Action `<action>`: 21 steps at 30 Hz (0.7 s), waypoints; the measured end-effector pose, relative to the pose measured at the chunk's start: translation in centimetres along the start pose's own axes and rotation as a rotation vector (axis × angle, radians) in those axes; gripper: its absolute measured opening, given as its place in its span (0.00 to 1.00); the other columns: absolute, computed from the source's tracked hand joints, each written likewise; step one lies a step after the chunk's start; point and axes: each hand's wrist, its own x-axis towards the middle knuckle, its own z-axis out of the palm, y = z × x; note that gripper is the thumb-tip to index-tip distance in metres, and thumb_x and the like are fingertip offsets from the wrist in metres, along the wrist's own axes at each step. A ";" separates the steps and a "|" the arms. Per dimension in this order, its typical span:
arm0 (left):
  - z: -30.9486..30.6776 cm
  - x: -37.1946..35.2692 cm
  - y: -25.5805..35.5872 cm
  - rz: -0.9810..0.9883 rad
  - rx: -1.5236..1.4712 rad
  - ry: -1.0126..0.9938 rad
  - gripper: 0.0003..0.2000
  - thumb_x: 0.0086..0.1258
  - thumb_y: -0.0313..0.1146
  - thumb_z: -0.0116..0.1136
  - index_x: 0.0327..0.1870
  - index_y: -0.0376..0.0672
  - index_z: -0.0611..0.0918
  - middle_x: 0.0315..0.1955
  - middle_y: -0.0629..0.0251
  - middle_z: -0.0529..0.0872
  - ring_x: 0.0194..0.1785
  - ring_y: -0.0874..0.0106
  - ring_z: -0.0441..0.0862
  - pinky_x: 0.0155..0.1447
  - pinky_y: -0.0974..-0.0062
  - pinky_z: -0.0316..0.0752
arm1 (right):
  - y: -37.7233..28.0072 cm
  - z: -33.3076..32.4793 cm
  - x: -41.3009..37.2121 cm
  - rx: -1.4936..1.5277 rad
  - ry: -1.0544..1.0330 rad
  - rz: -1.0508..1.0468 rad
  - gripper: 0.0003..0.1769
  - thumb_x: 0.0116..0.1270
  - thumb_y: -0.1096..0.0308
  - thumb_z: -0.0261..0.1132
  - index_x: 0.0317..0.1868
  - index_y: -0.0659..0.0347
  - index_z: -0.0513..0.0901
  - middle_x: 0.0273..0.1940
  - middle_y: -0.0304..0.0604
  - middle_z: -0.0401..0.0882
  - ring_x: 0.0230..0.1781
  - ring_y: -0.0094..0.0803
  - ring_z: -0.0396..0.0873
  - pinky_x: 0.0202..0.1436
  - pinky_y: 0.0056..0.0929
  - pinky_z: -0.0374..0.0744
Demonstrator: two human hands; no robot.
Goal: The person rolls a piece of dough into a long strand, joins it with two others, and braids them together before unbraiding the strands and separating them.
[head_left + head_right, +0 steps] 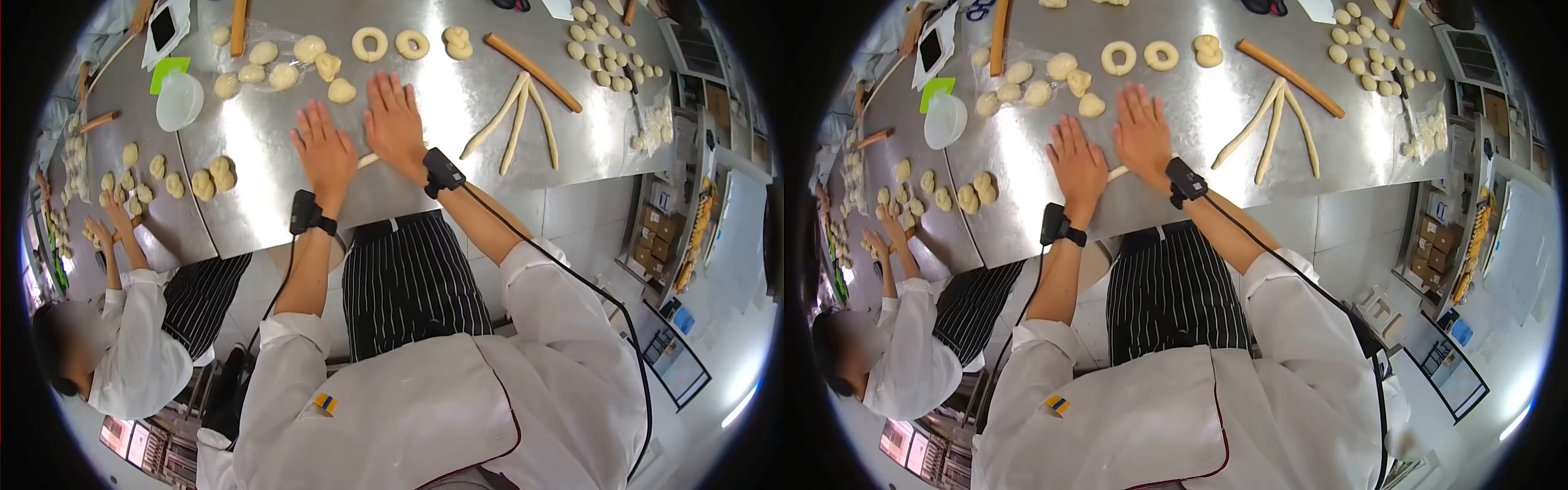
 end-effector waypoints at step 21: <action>-0.9 -4.0 1.1 0.045 0.110 -0.055 0.33 0.79 0.37 0.51 0.83 0.34 0.66 0.84 0.48 0.64 0.87 0.45 0.56 0.86 0.37 0.48 | -0.5 -1.6 -6.9 -0.043 -0.090 0.082 0.38 0.79 0.57 0.59 0.83 0.65 0.65 0.85 0.59 0.60 0.87 0.54 0.55 0.88 0.62 0.51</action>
